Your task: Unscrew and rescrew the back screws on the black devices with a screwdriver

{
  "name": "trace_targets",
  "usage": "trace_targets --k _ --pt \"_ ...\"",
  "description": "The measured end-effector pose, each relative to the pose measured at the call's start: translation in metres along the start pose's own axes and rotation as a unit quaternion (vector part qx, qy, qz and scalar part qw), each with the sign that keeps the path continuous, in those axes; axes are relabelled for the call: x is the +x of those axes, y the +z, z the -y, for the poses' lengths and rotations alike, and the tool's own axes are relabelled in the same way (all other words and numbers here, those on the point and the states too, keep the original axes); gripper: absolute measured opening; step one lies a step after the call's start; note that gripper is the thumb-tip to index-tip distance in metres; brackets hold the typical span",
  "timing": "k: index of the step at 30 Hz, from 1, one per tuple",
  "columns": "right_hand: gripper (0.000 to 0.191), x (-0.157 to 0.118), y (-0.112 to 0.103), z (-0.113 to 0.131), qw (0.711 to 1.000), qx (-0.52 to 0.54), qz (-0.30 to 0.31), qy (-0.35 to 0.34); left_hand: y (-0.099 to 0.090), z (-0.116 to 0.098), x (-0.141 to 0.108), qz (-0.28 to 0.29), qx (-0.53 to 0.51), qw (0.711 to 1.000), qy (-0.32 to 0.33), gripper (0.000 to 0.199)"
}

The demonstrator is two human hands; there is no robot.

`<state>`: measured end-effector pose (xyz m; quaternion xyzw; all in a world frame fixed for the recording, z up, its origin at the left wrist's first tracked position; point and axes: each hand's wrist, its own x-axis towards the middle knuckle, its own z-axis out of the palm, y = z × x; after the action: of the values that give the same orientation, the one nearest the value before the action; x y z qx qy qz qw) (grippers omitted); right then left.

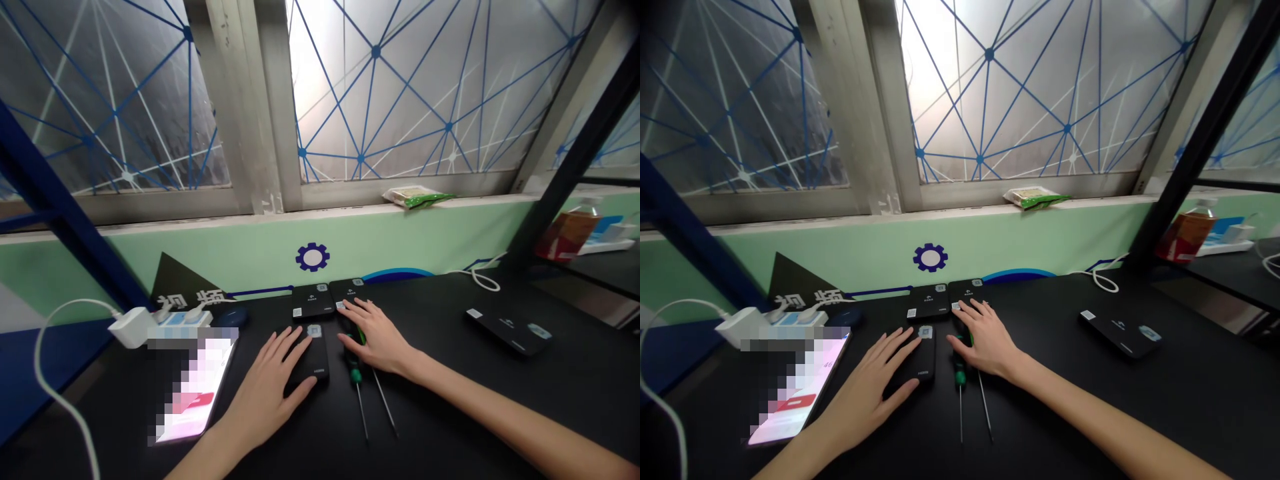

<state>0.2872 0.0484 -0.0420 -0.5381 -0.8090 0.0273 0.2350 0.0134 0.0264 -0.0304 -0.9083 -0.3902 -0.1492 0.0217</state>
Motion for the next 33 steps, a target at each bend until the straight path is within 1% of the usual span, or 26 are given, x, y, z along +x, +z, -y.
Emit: trace_targets --k 4,8,11,24,27,31,33 --pt "0.062 0.0 0.001 0.002 1.0 -0.006 -0.001 0.003 0.0 -0.001 0.0 0.008 -0.004 1.0 -0.014 0.058" --pt "0.061 0.0 0.003 0.003 1.0 -0.002 -0.005 0.004 0.003 -0.002 0.001 -0.019 -0.005 0.999 -0.029 0.058" --pt "0.061 0.0 0.005 0.001 1.0 -0.003 -0.005 0.005 0.004 0.0 0.002 -0.025 -0.002 0.999 -0.042 0.058" --pt "0.059 0.001 0.005 -0.008 1.0 0.005 0.0 -0.014 0.004 0.002 0.005 0.008 -0.004 0.999 -0.044 0.058" --pt "0.051 -0.001 0.003 -0.006 0.999 0.025 -0.034 -0.026 0.002 0.002 0.003 0.009 0.0 0.999 -0.042 0.058" --pt "0.026 -0.004 -0.006 0.0 0.991 0.065 -0.097 -0.064 -0.001 0.0 0.001 0.011 -0.005 0.999 -0.039 0.056" --pt "0.02 -0.006 -0.01 0.003 0.989 0.064 -0.114 -0.071 -0.002 -0.002 0.0 0.009 -0.014 0.999 -0.041 0.055"
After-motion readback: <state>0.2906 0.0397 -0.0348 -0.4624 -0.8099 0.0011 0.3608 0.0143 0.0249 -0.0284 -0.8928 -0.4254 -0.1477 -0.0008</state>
